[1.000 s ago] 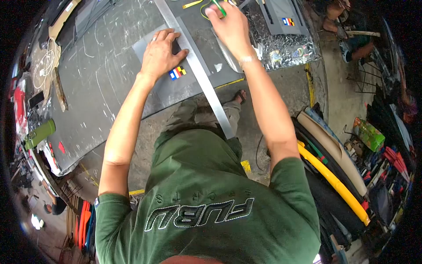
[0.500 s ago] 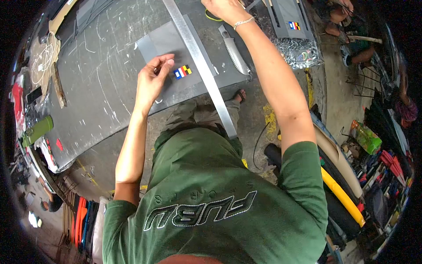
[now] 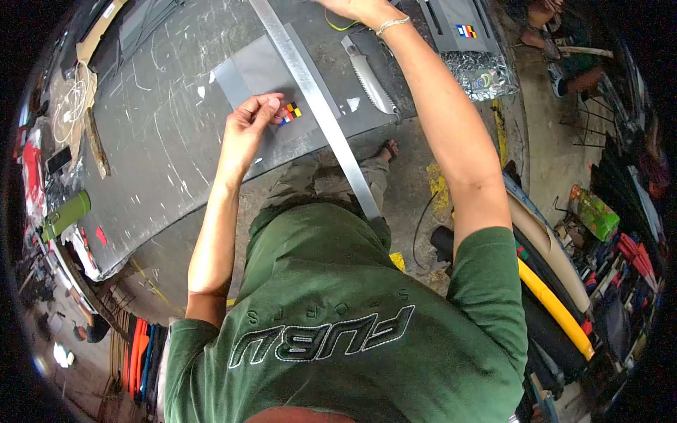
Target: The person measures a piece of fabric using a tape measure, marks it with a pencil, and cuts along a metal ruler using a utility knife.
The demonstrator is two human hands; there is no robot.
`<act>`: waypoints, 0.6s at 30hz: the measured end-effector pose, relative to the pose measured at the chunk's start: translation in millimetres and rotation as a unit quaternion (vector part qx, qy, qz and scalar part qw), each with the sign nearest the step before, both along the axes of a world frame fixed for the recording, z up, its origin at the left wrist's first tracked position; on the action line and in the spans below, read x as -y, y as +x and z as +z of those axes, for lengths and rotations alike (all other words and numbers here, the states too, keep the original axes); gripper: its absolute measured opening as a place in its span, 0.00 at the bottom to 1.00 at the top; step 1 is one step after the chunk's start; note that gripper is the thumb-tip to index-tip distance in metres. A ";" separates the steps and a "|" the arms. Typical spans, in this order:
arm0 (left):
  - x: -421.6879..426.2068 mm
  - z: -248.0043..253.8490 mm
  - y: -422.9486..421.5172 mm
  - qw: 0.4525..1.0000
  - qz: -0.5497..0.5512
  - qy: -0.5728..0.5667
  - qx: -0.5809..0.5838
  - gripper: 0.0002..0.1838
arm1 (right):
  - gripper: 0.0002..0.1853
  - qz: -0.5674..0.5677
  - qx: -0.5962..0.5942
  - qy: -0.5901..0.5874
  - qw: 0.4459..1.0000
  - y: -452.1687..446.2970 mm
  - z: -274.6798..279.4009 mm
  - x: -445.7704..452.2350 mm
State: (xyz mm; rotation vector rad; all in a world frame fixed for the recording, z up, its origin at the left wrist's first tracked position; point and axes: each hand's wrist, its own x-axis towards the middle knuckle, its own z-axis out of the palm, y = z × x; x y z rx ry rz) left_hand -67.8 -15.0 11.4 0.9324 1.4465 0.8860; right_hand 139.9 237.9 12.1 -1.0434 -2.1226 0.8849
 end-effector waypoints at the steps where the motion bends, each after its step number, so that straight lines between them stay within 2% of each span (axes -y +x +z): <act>1: -5.6 1.1 1.6 0.999 0.002 0.002 0.050 0.24 | 0.13 0.042 -0.004 -0.075 0.996 -3.9 30.6 17.6; 3: -19.4 7.1 6.4 0.987 0.017 0.000 0.158 0.27 | 0.12 0.098 0.029 -0.237 0.966 -12.6 84.9 49.4; 4: -28.2 12.1 11.5 0.976 0.031 -0.004 0.214 0.28 | 0.09 0.130 -0.007 -0.133 0.983 -17.7 64.0 54.5; 5: -36.1 12.8 13.6 0.962 0.045 -0.008 0.270 0.29 | 0.13 0.171 -0.021 -0.240 0.955 -22.4 24.5 45.5; 6: -44.8 5.2 11.9 0.947 0.056 0.005 0.315 0.30 | 0.14 0.191 0.020 -0.175 0.966 -23.4 32.3 52.5; 8: -60.8 -4.9 6.2 0.940 0.094 -0.003 0.328 0.28 | 0.14 0.206 0.108 -0.078 0.969 -23.3 53.7 67.4; 11: -68.2 -19.1 -4.3 0.943 0.098 -0.002 0.317 0.23 | 0.13 0.181 0.149 -0.100 0.967 -15.3 47.5 67.0; 12: -67.3 -12.8 -5.3 0.952 0.094 -0.014 0.292 0.22 | 0.13 0.196 0.096 -0.103 0.970 -15.9 41.9 66.7; 13: -65.9 -7.2 -6.3 0.959 0.090 -0.028 0.267 0.21 | 0.13 0.199 0.105 -0.123 0.967 -11.5 38.2 66.7; 17: -56.0 14.4 -11.6 0.939 -0.038 -0.118 0.319 0.20 | 0.16 0.210 0.113 -0.157 0.958 0.3 30.3 72.3; 18: -50.4 7.7 -9.7 0.943 -0.061 -0.105 0.310 0.20 | 0.17 0.206 0.120 -0.164 0.957 2.7 37.4 79.8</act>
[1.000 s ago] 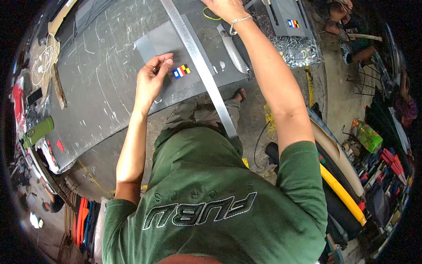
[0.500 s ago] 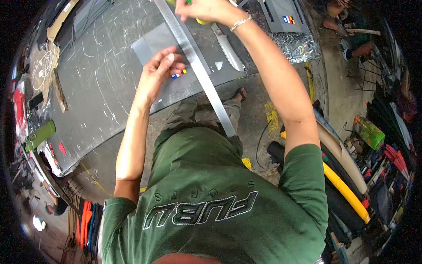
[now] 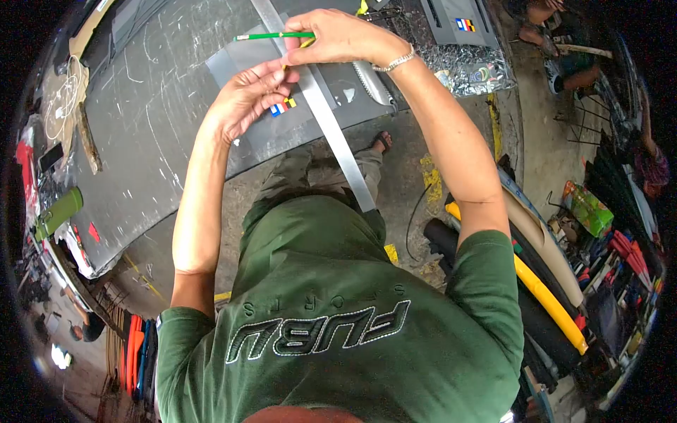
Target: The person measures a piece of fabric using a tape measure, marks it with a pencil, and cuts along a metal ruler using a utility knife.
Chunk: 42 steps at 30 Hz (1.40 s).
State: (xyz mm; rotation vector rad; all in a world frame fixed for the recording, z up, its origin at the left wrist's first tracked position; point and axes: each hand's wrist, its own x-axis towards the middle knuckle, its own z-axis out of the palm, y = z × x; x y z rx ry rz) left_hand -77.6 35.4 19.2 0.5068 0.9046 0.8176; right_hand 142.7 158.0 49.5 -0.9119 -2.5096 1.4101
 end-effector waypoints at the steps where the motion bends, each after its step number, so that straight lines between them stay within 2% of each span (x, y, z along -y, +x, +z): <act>1: 4.7 -5.4 2.1 0.999 -0.004 0.003 -0.037 0.20 | 0.19 -0.003 0.009 -0.005 1.000 3.0 3.7 5.6; 2: 9.5 -10.3 4.5 0.997 -0.009 0.007 -0.074 0.20 | 0.18 -0.003 -0.009 0.010 1.000 9.3 -2.0 10.7; 5: 22.1 -14.7 18.3 0.984 -0.006 0.035 -0.175 0.18 | 0.18 -0.042 0.045 0.022 0.998 26.7 -13.2 26.0; 6: 25.2 -16.5 24.9 0.978 -0.007 0.049 -0.200 0.17 | 0.16 -0.045 0.016 0.059 0.997 29.3 -18.1 33.2; 7: 28.4 -17.5 32.1 0.972 -0.007 0.064 -0.226 0.16 | 0.15 -0.048 0.061 0.066 0.995 32.7 -20.1 36.7; 9: 33.8 -12.9 45.9 0.945 0.002 0.081 -0.316 0.12 | 0.15 -0.051 0.148 0.081 0.984 37.5 -17.5 48.1; 12: 36.2 -0.3 56.0 0.901 -0.023 0.095 -0.424 0.08 | 0.11 -0.082 0.147 0.142 0.975 41.8 -17.9 63.1; 27: 25.5 -24.8 58.4 0.847 -0.080 0.095 -0.517 0.15 | 0.10 -0.110 0.152 0.248 0.950 44.5 -39.8 77.6; 42: 23.1 -18.9 63.3 0.849 -0.083 0.060 -0.518 0.17 | 0.08 -0.124 0.141 0.241 0.952 44.9 -39.7 74.7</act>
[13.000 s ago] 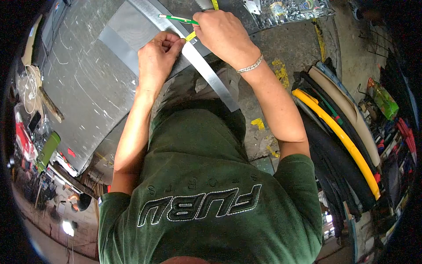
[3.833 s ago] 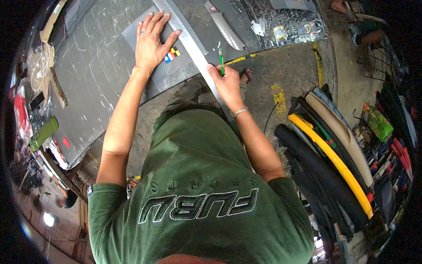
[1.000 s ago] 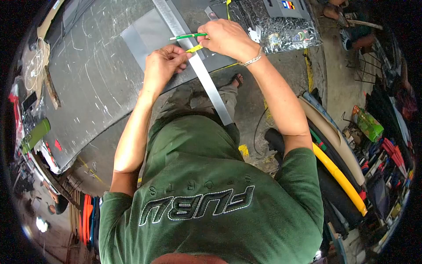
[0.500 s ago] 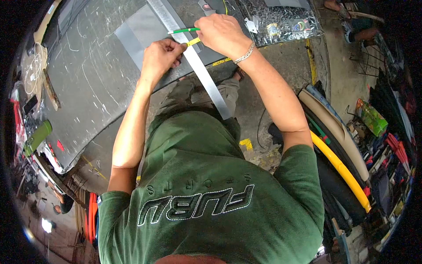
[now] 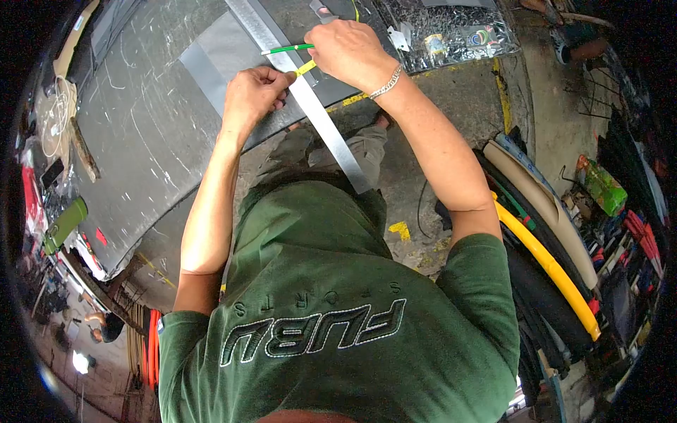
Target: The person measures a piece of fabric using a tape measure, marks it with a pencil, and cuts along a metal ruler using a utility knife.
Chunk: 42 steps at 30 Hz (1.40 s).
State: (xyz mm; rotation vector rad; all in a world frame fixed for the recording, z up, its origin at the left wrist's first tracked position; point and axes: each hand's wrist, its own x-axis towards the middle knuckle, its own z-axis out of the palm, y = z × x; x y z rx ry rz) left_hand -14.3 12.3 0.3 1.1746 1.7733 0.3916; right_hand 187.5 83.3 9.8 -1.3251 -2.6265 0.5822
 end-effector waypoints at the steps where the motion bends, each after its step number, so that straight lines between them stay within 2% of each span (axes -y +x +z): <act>1: 0.0 0.9 0.4 1.000 0.001 -0.003 -0.001 0.17 | 0.08 0.001 -0.001 -0.001 1.000 0.0 0.2 -0.1; 10: -1.4 2.2 0.8 1.000 0.002 -0.012 0.001 0.17 | 0.06 0.003 -0.028 -0.007 1.000 2.2 -3.6 -1.8; 19: -3.2 1.1 0.4 1.000 0.002 -0.027 -0.005 0.16 | 0.09 0.005 -0.011 -0.023 1.000 1.1 -8.0 -3.3; 37: -4.1 2.6 1.4 0.999 -0.002 -0.035 -0.005 0.18 | 0.06 -0.006 -0.011 -0.047 0.999 -1.4 -0.5 -5.3; 42: -2.3 2.2 1.7 1.000 0.011 -0.029 0.001 0.17 | 0.08 -0.017 -0.050 -0.032 0.998 0.2 -8.2 -2.5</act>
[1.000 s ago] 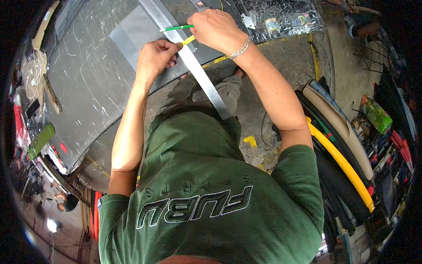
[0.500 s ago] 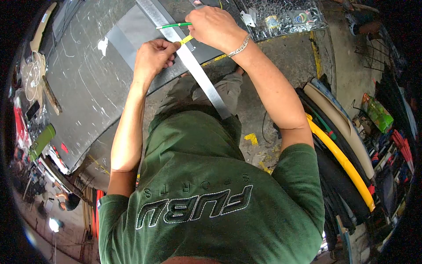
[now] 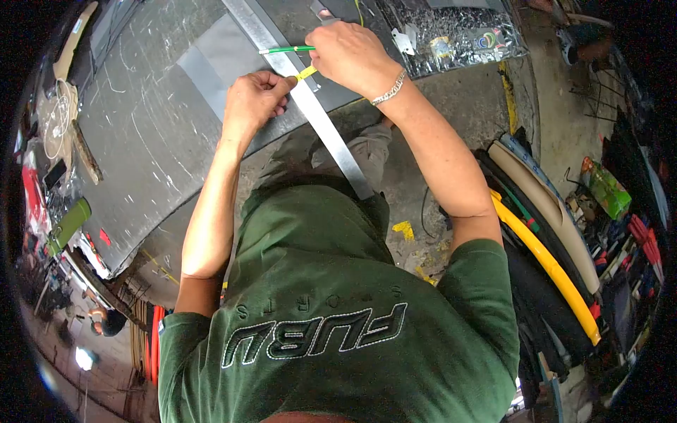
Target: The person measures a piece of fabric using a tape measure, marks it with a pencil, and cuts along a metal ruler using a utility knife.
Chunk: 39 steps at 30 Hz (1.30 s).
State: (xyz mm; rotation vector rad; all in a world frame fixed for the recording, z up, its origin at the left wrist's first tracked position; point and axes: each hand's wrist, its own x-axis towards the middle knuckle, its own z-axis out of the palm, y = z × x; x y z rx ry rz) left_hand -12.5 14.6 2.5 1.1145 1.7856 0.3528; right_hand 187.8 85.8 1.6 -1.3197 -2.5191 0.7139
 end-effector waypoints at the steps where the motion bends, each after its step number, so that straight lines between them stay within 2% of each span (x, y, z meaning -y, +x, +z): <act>1: -0.5 0.8 -0.8 1.000 -0.006 0.000 0.000 0.17 | 0.08 0.003 -0.002 0.000 1.000 0.0 1.3 -0.8; 5: -7.4 11.1 -8.1 0.999 0.009 -0.005 0.035 0.16 | 0.07 0.005 -0.017 0.015 1.000 -6.7 16.3 -6.4; 8: -27.1 12.8 -29.1 0.996 0.025 0.015 0.080 0.14 | 0.11 0.015 -0.012 0.053 0.998 -18.9 25.1 -28.0; 11: -60.4 13.6 -49.6 0.997 -0.001 0.076 -0.007 0.15 | 0.10 0.009 -0.014 0.016 1.000 -39.7 29.8 -63.9; 12: -71.1 18.5 -53.3 0.996 -0.005 0.085 -0.035 0.14 | 0.13 0.020 -0.001 0.024 1.000 -44.4 22.1 -78.5; 15: -97.5 18.1 -63.3 0.990 -0.014 0.105 -0.089 0.15 | 0.06 0.017 -0.107 0.064 0.992 -57.1 1.1 -107.5; 17: -113.8 5.6 -73.9 0.990 -0.018 0.114 -0.085 0.15 | 0.06 -0.005 -0.130 -0.030 0.991 -62.4 -3.4 -118.0; 18: -118.0 3.9 -76.8 0.993 -0.014 0.112 -0.044 0.20 | 0.06 -0.016 -0.141 -0.077 0.987 -64.6 -6.2 -123.1; 21: -127.1 -3.2 -82.0 0.995 -0.012 0.084 -0.047 0.20 | 0.07 -0.035 -0.147 -0.075 0.986 -70.5 -17.8 -131.1; 24: -132.4 -7.6 -84.8 0.996 -0.030 0.059 -0.062 0.21 | 0.08 -0.077 -0.135 -0.143 0.978 -70.3 -11.2 -131.2; 27: -132.8 -9.8 -81.8 0.990 -0.031 0.078 -0.118 0.21 | 0.09 -0.083 -0.133 -0.136 0.978 -71.8 -15.8 -137.7; 39: -138.6 -8.9 -84.7 0.989 -0.052 0.050 -0.130 0.23 | 0.08 -0.107 -0.103 -0.152 0.977 -74.8 -12.9 -138.1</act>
